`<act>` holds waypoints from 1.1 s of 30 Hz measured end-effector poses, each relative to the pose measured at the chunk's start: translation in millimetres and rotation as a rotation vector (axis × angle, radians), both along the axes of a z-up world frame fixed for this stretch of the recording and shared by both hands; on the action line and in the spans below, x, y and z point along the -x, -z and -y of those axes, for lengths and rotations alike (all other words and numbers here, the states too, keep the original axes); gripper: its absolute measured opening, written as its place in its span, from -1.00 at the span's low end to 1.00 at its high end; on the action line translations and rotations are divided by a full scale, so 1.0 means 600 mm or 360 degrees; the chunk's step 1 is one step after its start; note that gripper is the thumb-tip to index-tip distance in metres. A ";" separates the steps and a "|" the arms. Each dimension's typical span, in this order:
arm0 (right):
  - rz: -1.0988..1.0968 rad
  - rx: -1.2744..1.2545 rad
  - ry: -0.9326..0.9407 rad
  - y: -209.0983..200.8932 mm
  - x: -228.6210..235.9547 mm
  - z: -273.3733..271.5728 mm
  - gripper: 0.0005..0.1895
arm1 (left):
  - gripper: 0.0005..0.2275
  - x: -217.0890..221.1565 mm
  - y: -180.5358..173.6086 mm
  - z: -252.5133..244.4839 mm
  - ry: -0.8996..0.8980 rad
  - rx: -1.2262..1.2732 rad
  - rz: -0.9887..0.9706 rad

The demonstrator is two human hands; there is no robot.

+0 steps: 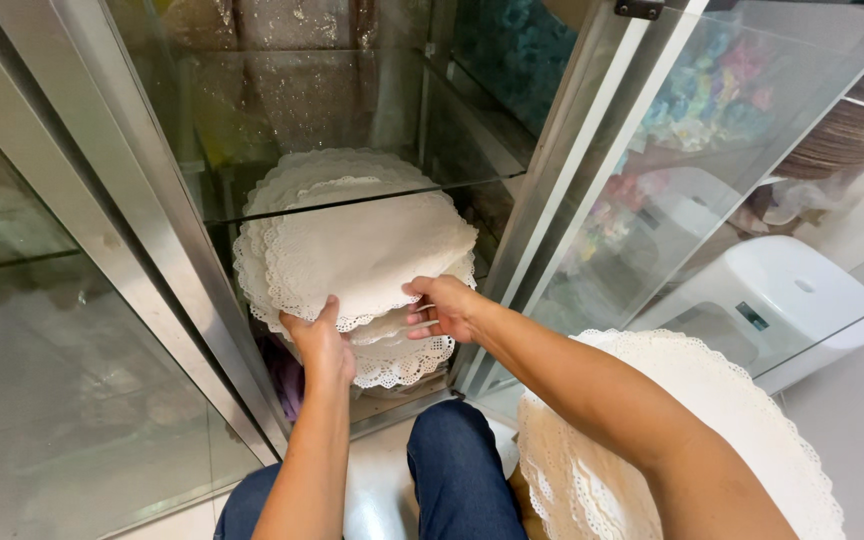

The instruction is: The person sits on the floor and stacks white, round, lace-edged doilies into a glass display cabinet. They repeatedly pick up doilies from a pile on their lap and place them onto a growing stack inside the cabinet.

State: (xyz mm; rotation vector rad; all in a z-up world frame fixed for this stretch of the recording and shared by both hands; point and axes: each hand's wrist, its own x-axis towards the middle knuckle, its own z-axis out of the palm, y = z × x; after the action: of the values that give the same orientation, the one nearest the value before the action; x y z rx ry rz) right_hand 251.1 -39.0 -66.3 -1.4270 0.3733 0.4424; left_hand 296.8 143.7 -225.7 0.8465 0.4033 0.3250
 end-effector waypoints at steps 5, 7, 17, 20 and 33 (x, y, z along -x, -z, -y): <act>0.0214 -0.0173 0.0225 -0.009 -0.018 0.021 -0.24 | -0.35 0.002 0.048 -0.015 -0.0094 0.0001 0.0077; 0.0307 -0.0227 0.0324 -0.021 -0.026 0.025 -0.10 | -0.41 0.008 0.070 -0.023 -0.0072 0.0030 0.0069; 0.0276 -0.0156 0.0555 0.004 -0.035 0.000 -0.23 | -0.58 0.078 -0.127 -0.005 -0.0080 -0.0034 -0.0097; 0.0245 -0.0151 0.0468 0.018 -0.050 0.007 -0.24 | -0.58 0.064 -0.117 -0.002 -0.0115 -0.0193 -0.0072; 0.0340 -0.0037 0.0488 -0.019 -0.077 0.080 -0.13 | -0.54 0.125 -0.085 -0.028 0.0031 0.0092 0.0043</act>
State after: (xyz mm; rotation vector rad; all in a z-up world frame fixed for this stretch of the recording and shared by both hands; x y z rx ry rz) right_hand 297.0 -87.2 -54.6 -1.3514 0.4036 0.0447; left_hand 222.1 160.2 -174.9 0.7882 0.3774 0.3055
